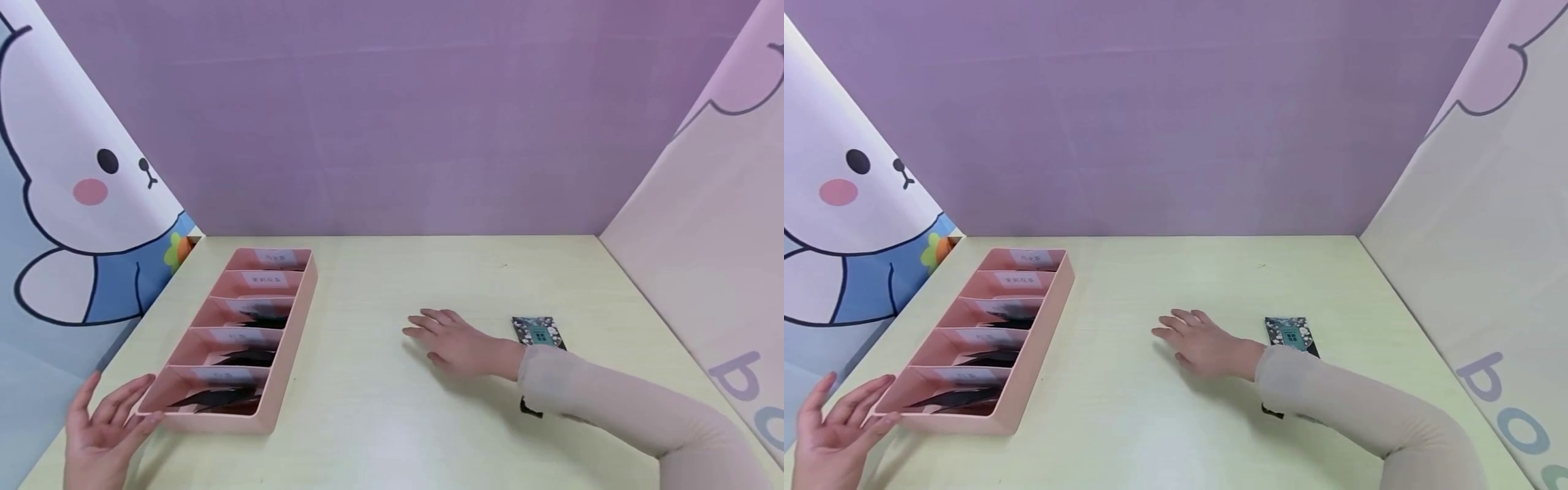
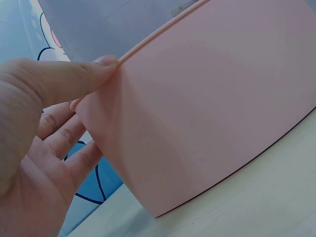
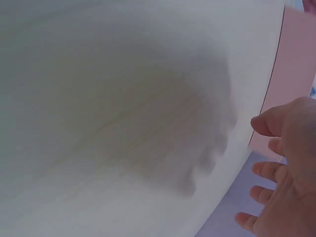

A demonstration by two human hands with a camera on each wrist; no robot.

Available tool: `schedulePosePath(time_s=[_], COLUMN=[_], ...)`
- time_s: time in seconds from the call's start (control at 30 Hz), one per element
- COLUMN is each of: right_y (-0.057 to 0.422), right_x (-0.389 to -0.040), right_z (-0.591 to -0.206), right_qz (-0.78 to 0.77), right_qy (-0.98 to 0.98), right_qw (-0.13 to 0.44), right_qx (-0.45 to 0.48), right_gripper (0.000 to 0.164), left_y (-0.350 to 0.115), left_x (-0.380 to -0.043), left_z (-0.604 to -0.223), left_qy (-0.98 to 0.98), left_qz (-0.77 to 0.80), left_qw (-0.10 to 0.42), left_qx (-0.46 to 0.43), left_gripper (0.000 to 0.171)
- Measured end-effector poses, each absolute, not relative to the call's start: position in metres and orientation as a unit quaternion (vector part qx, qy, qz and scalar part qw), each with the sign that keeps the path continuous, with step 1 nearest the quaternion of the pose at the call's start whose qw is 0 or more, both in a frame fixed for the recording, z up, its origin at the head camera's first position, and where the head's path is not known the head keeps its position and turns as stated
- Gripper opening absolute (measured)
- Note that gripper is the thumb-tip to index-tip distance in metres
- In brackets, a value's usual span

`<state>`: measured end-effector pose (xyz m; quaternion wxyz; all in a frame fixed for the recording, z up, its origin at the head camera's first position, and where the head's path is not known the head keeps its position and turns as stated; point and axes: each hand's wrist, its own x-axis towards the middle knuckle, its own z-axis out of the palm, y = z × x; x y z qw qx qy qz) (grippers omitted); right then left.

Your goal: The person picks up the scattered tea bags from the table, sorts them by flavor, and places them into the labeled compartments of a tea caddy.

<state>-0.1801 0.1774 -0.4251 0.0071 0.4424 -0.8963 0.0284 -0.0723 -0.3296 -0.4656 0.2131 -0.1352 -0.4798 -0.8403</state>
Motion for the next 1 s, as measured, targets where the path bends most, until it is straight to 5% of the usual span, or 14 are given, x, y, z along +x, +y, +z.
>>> schedulePosePath(time_s=[0.47,1.0], right_y=[0.259,0.336], right_x=[-0.176,-0.173], right_z=[-0.426,-0.416], right_qz=[0.061,0.086], right_qy=[-0.933,-0.969], right_qw=[0.011,-0.103], right_qx=[0.356,0.209], right_gripper=[0.055,0.077], left_y=[-0.325,-0.327], left_x=[-0.072,-0.073], left_z=[-0.465,-0.464], left_qy=[-0.455,-0.435], left_qz=[-0.848,-0.853], left_qw=[0.203,0.194], left_qx=[-0.178,-0.213], left_gripper=[0.092,0.092])
